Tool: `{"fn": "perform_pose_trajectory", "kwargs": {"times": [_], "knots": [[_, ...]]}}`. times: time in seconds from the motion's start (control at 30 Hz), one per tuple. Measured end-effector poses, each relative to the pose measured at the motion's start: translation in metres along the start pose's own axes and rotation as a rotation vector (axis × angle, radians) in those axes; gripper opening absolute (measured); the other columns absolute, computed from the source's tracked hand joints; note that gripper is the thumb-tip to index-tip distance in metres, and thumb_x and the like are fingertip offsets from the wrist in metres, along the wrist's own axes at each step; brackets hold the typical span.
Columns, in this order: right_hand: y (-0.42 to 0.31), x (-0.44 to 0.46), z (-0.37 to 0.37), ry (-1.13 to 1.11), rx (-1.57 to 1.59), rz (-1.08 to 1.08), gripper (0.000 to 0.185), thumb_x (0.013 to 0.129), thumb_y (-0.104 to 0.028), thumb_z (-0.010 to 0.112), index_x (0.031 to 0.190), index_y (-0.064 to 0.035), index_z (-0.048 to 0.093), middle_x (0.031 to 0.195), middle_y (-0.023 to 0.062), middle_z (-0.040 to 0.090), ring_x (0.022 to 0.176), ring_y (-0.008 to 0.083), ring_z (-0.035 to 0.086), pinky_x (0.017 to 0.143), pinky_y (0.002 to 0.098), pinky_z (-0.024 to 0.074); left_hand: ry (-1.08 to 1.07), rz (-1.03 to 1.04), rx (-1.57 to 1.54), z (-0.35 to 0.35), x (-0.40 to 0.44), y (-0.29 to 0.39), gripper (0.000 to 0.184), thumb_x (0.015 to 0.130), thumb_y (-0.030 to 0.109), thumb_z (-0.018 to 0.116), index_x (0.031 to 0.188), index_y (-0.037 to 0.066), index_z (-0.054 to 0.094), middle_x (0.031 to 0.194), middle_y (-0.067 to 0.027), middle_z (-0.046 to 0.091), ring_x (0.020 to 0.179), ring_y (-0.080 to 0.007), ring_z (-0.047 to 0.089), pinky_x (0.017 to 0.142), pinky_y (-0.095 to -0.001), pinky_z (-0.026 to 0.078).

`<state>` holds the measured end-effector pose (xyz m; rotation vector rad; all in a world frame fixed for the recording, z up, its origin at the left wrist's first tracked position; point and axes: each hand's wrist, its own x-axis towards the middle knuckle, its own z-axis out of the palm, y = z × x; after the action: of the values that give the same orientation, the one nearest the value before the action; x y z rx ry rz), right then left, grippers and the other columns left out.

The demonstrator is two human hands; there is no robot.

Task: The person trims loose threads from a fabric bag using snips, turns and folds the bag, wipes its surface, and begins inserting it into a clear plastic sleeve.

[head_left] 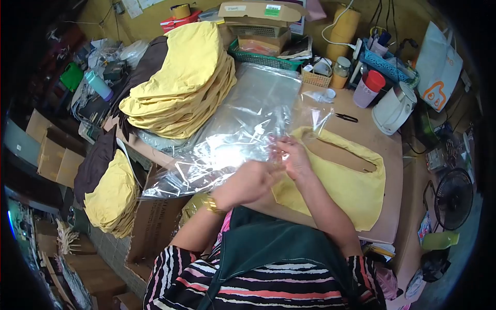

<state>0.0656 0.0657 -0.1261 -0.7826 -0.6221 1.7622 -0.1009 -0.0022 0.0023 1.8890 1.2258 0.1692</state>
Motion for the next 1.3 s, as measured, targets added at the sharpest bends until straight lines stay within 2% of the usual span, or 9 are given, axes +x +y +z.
{"fn": "perform_pose_trajectory", "kwargs": {"times": [0.07, 0.13, 0.27, 0.37, 0.5, 0.87, 1.07, 1.27, 1.3], "knots": [[-0.013, -0.007, -0.008, 0.030, 0.123, 0.028, 0.019, 0.086, 0.000, 0.060, 0.104, -0.0056, 0.056, 0.111, 0.0175, 0.064, 0.101, 0.0281, 0.064, 0.082, 0.0405, 0.0532, 0.795, 0.268, 0.262, -0.025, -0.008, -0.032, 0.057, 0.088, 0.036, 0.063, 0.128, -0.003, 0.051, 0.125, -0.0271, 0.055, 0.109, -0.0406, 0.058, 0.093, -0.0420, 0.047], [-0.040, -0.031, -0.001, -0.147, 0.180, -0.036, 0.018, 0.086, 0.001, 0.059, 0.102, -0.0072, 0.057, 0.112, 0.0182, 0.064, 0.103, 0.0283, 0.064, 0.086, 0.0410, 0.0532, 1.070, 0.085, 0.768, -0.061, 0.005, -0.077, 0.067, 0.088, 0.047, 0.062, 0.133, -0.001, 0.051, 0.120, -0.0248, 0.060, 0.112, -0.0388, 0.057, 0.096, -0.0397, 0.045], [-0.066, -0.047, -0.009, -0.182, 0.249, -0.076, 0.017, 0.087, -0.001, 0.061, 0.101, -0.0097, 0.059, 0.109, 0.0150, 0.064, 0.103, 0.0288, 0.064, 0.088, 0.0421, 0.0534, 0.667, 0.008, 0.162, -0.076, 0.039, -0.123, 0.074, 0.088, 0.054, 0.060, 0.138, 0.001, 0.048, 0.113, -0.0166, 0.064, 0.109, -0.0299, 0.059, 0.095, -0.0369, 0.044], [-0.078, -0.053, -0.019, -0.236, 0.221, -0.135, 0.014, 0.089, -0.005, 0.062, 0.102, -0.0082, 0.059, 0.107, 0.0126, 0.065, 0.101, 0.0268, 0.065, 0.088, 0.0410, 0.0539, 0.076, 0.243, -0.411, -0.074, 0.043, -0.095, 0.051, 0.091, 0.041, 0.064, 0.123, 0.001, 0.063, 0.078, 0.0038, 0.058, 0.071, -0.0043, 0.048, 0.064, -0.0220, 0.041], [-0.092, -0.061, -0.018, 0.025, 0.040, -0.299, 0.012, 0.092, -0.011, 0.062, 0.103, -0.0067, 0.059, 0.100, 0.0097, 0.065, 0.096, 0.0238, 0.066, 0.085, 0.0396, 0.0548, 0.362, 0.258, -0.583, -0.080, 0.030, -0.078, 0.033, 0.096, 0.033, 0.059, 0.099, 0.003, 0.073, 0.066, 0.0084, 0.052, 0.054, -0.0009, 0.036, 0.050, -0.0183, 0.027], [-0.104, -0.058, -0.038, 0.078, -0.058, -0.332, 0.018, 0.094, -0.028, 0.064, 0.092, -0.0101, 0.062, 0.065, -0.0047, 0.051, 0.059, 0.0057, 0.048, 0.053, 0.0241, 0.0391, 0.429, 0.287, -0.859, -0.078, 0.026, -0.060, 0.033, 0.099, 0.034, 0.054, 0.105, 0.005, 0.069, 0.080, -0.0014, 0.069, 0.057, -0.0012, 0.043, 0.050, -0.0156, 0.035], [-0.071, -0.045, -0.035, 0.427, -0.278, -0.720, 0.034, 0.091, -0.029, 0.067, 0.111, -0.0071, 0.049, 0.086, 0.0011, 0.052, 0.075, 0.0092, 0.049, 0.064, 0.0236, 0.0413, 0.643, 0.361, -0.788, -0.063, 0.036, -0.044, 0.020, 0.094, 0.023, 0.063, 0.102, 0.005, 0.068, 0.082, -0.0013, 0.070, 0.053, 0.0010, 0.040, 0.047, -0.0152, 0.030], [-0.040, -0.061, 0.049, 0.048, -0.543, -0.718, 0.049, 0.081, -0.013, 0.076, 0.117, -0.0025, 0.044, 0.110, 0.0088, 0.055, 0.103, 0.0144, 0.054, 0.081, 0.0267, 0.0453, 0.081, 0.369, -1.377, -0.012, 0.055, -0.032, 0.019, 0.093, 0.026, 0.064, 0.096, 0.007, 0.062, 0.093, -0.0006, 0.068, 0.079, -0.0036, 0.059, 0.066, -0.0193, 0.045], [-0.041, -0.057, 0.052, 0.039, -0.612, -0.728, 0.043, 0.082, -0.009, 0.075, 0.113, -0.0005, 0.048, 0.107, 0.0089, 0.058, 0.099, 0.0143, 0.057, 0.080, 0.0261, 0.0471, -0.040, 0.355, -1.508, -0.009, 0.053, -0.034, 0.031, 0.096, 0.030, 0.058, 0.113, 0.004, 0.059, 0.115, -0.0097, 0.065, 0.104, -0.0138, 0.062, 0.087, -0.0271, 0.049]]}}
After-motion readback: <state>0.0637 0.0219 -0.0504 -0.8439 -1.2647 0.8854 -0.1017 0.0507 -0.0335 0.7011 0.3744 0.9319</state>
